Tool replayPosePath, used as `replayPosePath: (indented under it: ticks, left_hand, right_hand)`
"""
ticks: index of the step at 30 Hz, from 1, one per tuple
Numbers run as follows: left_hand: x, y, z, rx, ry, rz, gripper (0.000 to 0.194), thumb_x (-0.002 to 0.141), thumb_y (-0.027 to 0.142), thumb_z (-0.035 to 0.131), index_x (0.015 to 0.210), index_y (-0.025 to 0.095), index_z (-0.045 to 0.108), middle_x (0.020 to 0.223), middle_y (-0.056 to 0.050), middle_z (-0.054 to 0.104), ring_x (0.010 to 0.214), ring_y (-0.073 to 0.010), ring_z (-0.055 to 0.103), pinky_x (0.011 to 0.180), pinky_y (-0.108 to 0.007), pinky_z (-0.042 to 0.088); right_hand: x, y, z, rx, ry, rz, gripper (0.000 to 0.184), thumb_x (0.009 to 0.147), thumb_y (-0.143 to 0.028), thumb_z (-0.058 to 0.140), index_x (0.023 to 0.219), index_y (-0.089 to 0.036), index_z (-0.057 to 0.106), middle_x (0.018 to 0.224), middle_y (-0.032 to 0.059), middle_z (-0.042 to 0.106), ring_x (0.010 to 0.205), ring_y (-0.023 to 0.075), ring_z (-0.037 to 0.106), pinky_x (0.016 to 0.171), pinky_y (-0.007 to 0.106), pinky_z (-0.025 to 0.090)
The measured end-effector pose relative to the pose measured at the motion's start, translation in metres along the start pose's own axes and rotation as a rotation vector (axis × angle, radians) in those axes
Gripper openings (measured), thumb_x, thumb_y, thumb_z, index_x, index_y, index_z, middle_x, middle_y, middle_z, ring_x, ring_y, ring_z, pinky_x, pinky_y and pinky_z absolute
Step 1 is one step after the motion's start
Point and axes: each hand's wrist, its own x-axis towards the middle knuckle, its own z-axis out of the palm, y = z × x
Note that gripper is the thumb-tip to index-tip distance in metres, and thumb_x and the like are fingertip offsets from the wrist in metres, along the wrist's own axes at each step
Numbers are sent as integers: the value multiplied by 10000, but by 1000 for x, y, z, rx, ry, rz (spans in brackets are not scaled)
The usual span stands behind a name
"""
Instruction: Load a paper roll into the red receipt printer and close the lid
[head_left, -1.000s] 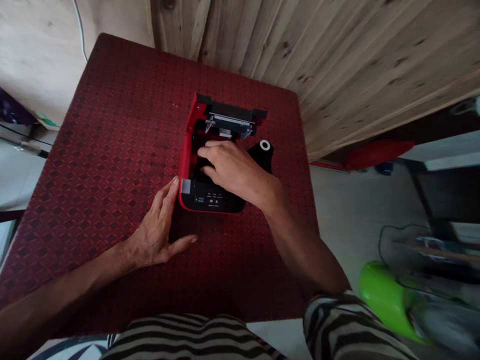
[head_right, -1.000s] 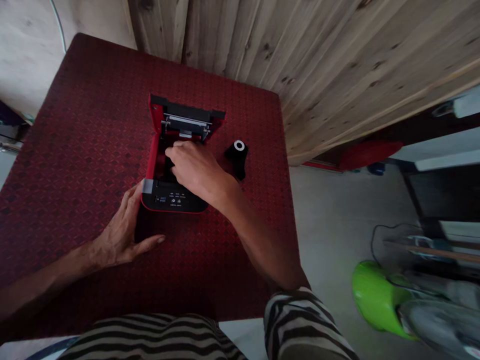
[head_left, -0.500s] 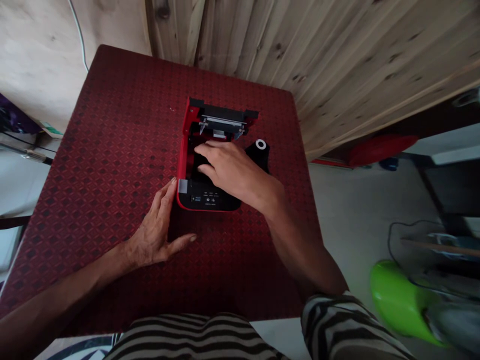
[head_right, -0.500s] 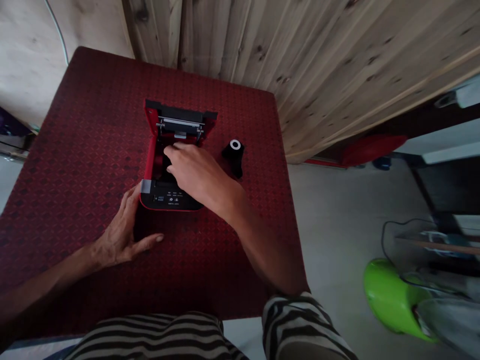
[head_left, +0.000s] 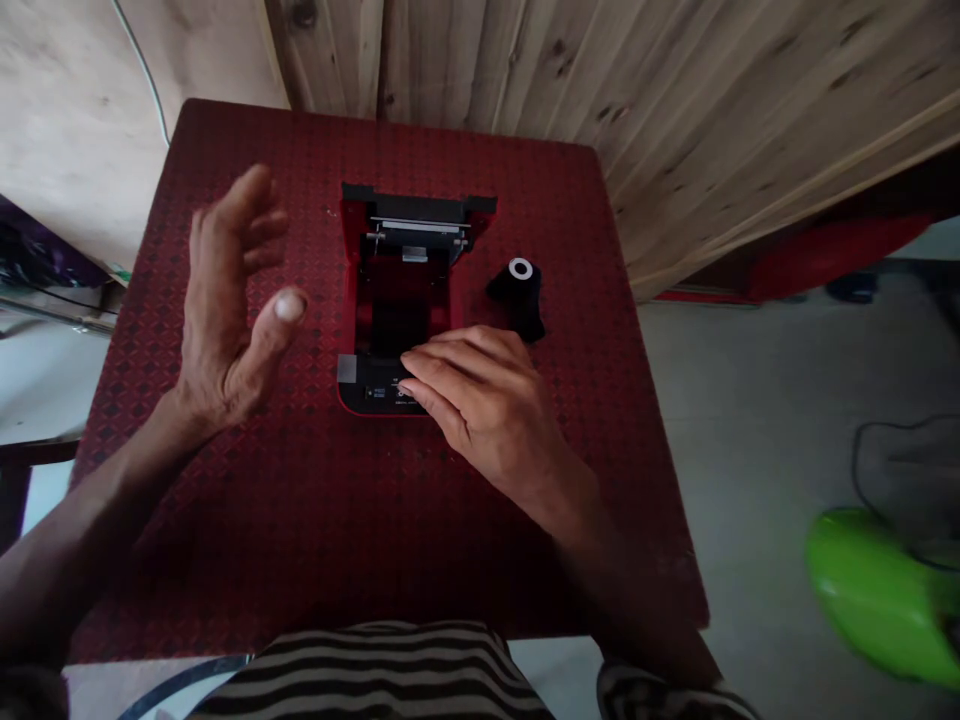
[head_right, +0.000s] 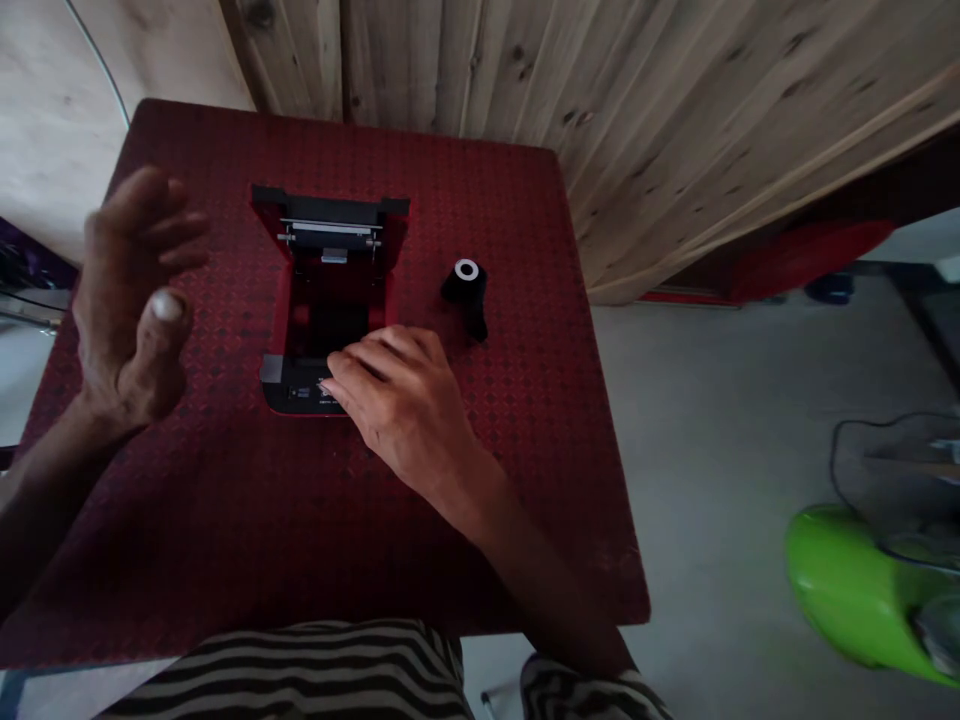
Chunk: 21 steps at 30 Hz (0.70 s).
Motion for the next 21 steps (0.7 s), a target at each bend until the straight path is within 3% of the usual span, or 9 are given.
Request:
replayPosePath:
  ticks: [3,6,9,16,21]
  left_hand:
    - [34,-2,4,63,-12,93,676,1135,644,447,1679,242,429,1589,-149,524,1447,-306,594,1122,-493,570]
    - [48,-5,15,42,-23,126,668,1152,614,434,1633,153,483,1516,-177,586,1391,-298,634,1106,-489,572]
    - [43,-10,22,14,-14,110,645,1157,591,442,1618,143,497,1498,-184,605,1378,-303,650,1096,-497,580]
    - [11,-18,16,59,-46,-44,577,1128,636,451,1609,324,513,1523,-94,605,1345,-298,666,1088,-505,596]
    - [2,-11,12,85,-72,-57,554,1124,569,467,1587,274,541,1543,-84,607,1397,-324,612,1100,-511,603]
  right_hand:
    - [1,-1,2,4,22,22,218,1121,-272,605,1162,-186,801,1066,65,856,999,230,736,946,408,541]
    - [4,4,0,51,20,38,223,1116,-259,605,1169,-179,805,1150,88,843,1050,239,724,979,409,558]
    - [12,13,-7,31,-36,42,242,1110,-186,581,1199,-166,805,1238,112,825,1128,256,711,1010,412,551]
    - [42,15,-21,13,-385,-16,242,1118,-284,611,1073,-159,814,999,93,822,1021,263,663,893,397,471]
    - [57,15,-25,103,-524,-33,253,1124,-244,579,1027,-168,800,1000,83,812,952,229,667,898,372,474]
